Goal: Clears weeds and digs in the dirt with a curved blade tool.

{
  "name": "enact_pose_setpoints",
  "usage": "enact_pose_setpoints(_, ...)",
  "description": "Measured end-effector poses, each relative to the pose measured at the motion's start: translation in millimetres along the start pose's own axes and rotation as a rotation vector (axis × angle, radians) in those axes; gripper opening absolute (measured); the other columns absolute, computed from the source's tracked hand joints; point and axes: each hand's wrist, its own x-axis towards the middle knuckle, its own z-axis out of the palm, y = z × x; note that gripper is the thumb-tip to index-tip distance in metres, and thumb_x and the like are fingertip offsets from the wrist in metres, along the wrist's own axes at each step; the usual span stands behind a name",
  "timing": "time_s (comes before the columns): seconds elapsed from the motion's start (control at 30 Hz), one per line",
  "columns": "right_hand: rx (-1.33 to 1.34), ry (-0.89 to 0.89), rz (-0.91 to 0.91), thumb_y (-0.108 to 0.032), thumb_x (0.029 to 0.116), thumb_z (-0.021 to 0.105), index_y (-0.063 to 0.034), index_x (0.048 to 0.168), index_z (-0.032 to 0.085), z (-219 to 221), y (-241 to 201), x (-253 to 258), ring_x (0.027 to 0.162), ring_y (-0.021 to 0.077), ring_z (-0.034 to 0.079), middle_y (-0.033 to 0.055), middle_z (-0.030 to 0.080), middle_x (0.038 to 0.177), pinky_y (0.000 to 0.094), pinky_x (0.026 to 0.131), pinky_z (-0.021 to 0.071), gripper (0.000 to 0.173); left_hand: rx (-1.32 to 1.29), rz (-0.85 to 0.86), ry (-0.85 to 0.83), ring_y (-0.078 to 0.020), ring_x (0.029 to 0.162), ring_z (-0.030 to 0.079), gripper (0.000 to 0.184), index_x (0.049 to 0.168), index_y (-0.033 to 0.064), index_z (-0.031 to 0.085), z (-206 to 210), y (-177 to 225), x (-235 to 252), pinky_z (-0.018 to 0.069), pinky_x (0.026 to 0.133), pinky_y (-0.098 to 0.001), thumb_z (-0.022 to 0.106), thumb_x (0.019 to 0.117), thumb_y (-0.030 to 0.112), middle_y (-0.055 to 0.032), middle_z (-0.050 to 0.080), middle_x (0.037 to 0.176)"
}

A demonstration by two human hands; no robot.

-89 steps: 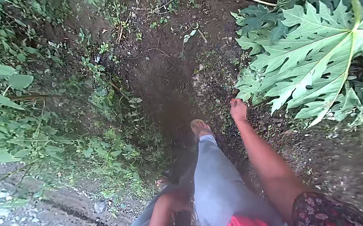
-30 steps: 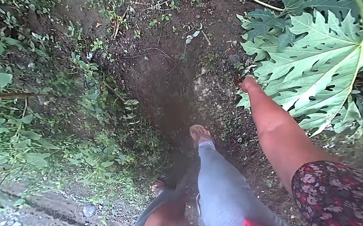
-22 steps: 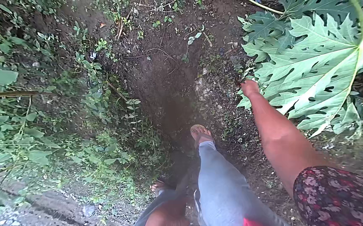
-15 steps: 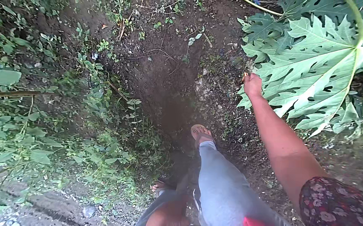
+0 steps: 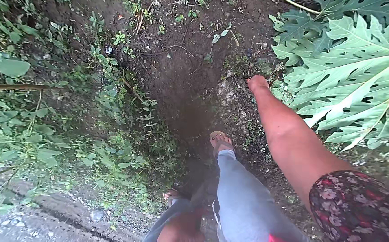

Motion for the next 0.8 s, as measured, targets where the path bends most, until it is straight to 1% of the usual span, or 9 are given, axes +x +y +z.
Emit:
enact_pose_setpoints(0.1,0.008,0.035,-0.008,-0.018,0.1021,0.059,0.0059,0.128,0.063,6,3,2,0.129,0.0453,0.059,0.0291,0.061,0.137,0.066,0.098,0.0496,0.035,-0.015,-0.014,-0.014,-0.0495,0.108,0.065,0.076,0.159,0.0192,0.037,-1,1,-3,0.0526,0.087,-0.0657,0.074,0.0931,0.024,-0.0323,0.06,0.133)
enact_pose_setpoints(0.2,-0.004,0.058,-0.037,-0.017,0.1026,0.059,0.0039,0.131,0.062,9,7,5,0.13,0.0461,0.058,0.0288,0.06,0.138,0.0655,0.099,0.0494,0.036,-0.005,-0.003,-0.011,-0.0498,0.106,0.066,0.077,0.16,0.0189,0.036,-1,-1,0,0.0529,0.085,-0.0663,0.074,0.0928,0.025,-0.0327,0.06,0.131)
enact_pose_setpoints(0.33,0.061,0.117,-0.072,-0.011,0.103,0.054,0.0027,0.134,0.062,14,9,2,0.133,0.0445,0.057,0.0277,0.06,0.14,0.063,0.104,0.0476,0.035,-0.016,-0.003,-0.014,-0.0486,0.106,0.065,0.075,0.158,0.0181,0.037,-1,-1,0,0.0528,0.085,-0.0658,0.074,0.0934,0.023,-0.0319,0.061,0.131)
enact_pose_setpoints(0.4,0.141,0.169,-0.1,-0.016,0.1076,0.047,0.0038,0.135,0.062,17,11,-10,0.132,0.0439,0.057,0.0282,0.061,0.138,0.0612,0.107,0.046,0.037,-0.025,0.004,-0.007,-0.0486,0.107,0.065,0.072,0.157,0.0165,0.039,1,1,0,0.0523,0.086,-0.0659,0.074,0.0938,0.022,-0.0317,0.06,0.131)
enact_pose_setpoints(0.47,0.177,0.201,-0.175,-0.026,0.1112,0.044,0.0042,0.132,0.062,21,4,-26,0.127,0.0453,0.061,0.0296,0.065,0.131,0.0613,0.105,0.0477,0.041,-0.022,0.026,0.001,-0.0497,0.114,0.062,0.071,0.157,0.0137,0.04,0,3,-2,0.0497,0.091,-0.0673,0.073,0.0941,0.02,-0.0326,0.058,0.135)
enact_pose_setpoints(0.63,0.019,0.037,-0.403,-0.036,0.1124,0.04,0.0031,0.132,0.062,55,-28,-79,0.117,0.0486,0.065,0.0297,0.068,0.123,0.0678,0.094,0.0506,0.049,0.002,-0.009,0.001,-0.0502,0.12,0.06,0.071,0.157,0.0136,0.039,2,6,-3,0.0484,0.095,-0.0685,0.073,0.0956,0.022,-0.0327,0.056,0.139)
enact_pose_setpoints(0.67,-0.033,0.001,-0.42,-0.039,0.1123,0.04,0.0026,0.134,0.06,63,-36,-87,0.116,0.0485,0.066,0.0293,0.068,0.122,0.067,0.093,0.0512,0.051,0.008,-0.019,0.001,-0.05,0.122,0.06,0.072,0.158,0.0138,0.039,2,8,-3,0.048,0.097,-0.0683,0.073,0.0955,0.023,-0.0324,0.056,0.14)
enact_pose_setpoints(0.73,-0.138,-0.049,-0.451,-0.048,0.1102,0.042,0.0018,0.138,0.056,78,-47,-96,0.115,0.0479,0.066,0.029,0.068,0.122,0.0659,0.093,0.0516,0.059,0.014,-0.019,-0.002,-0.0491,0.118,0.062,0.07,0.157,0.0118,0.039,1,13,-7,0.0496,0.094,-0.0666,0.072,0.0961,0.021,-0.0326,0.057,0.136)
enact_pose_setpoints(0.8,-0.238,-0.086,-0.494,-0.057,0.1051,0.049,0.0038,0.138,0.056,91,-53,-99,0.116,0.0469,0.066,0.0293,0.068,0.122,0.0645,0.095,0.0515,0.07,0.014,-0.014,0.0,-0.0472,0.115,0.063,0.067,0.155,0.011,0.041,1,14,-9,0.0513,0.093,-0.0642,0.071,0.097,0.022,-0.0314,0.059,0.135)
